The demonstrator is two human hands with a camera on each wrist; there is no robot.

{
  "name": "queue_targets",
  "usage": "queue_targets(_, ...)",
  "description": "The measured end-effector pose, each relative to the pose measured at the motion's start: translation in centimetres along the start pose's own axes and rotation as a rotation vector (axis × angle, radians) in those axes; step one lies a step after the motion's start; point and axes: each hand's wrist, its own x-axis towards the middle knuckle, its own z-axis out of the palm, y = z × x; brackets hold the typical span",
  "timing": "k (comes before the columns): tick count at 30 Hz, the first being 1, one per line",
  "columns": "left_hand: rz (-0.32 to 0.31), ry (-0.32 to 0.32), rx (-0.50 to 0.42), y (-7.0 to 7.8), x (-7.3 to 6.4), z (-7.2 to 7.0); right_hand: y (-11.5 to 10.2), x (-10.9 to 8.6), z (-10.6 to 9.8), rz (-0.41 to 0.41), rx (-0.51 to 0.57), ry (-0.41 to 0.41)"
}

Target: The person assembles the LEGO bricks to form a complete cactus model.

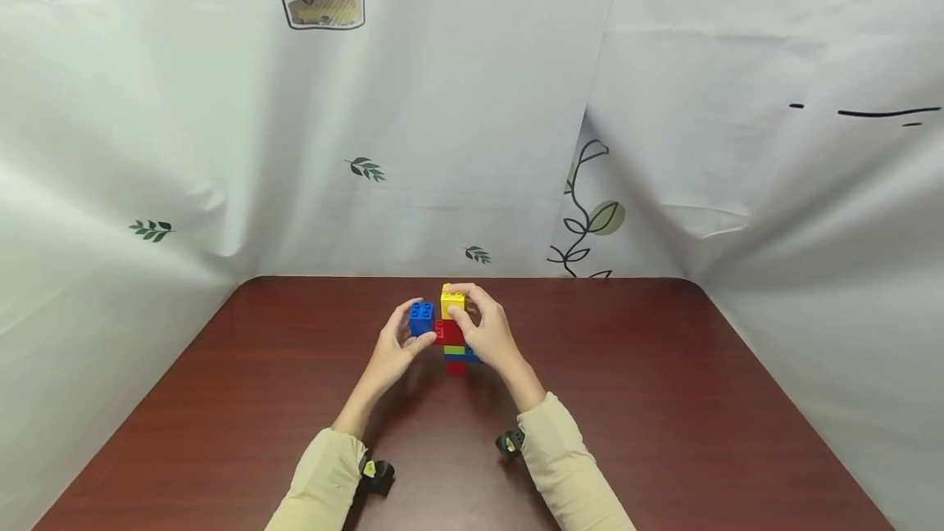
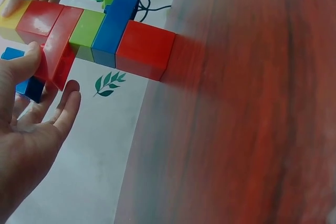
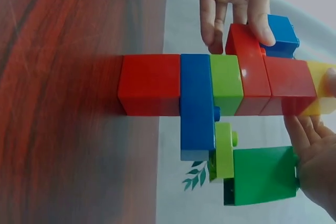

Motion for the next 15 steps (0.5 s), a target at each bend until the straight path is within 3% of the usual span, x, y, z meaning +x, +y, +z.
queue_targets(9,0.028,-0.003,-0.015,0.01,-0.16,-0.24,-0.18,0.23,0.52,0.012,-0.073,-0.008)
queue_targets(15,0.033,-0.016,-0.014,0.07,-0.40,-0.28,0.04,0.87,0.39,-0.014,-0.062,-0.004)
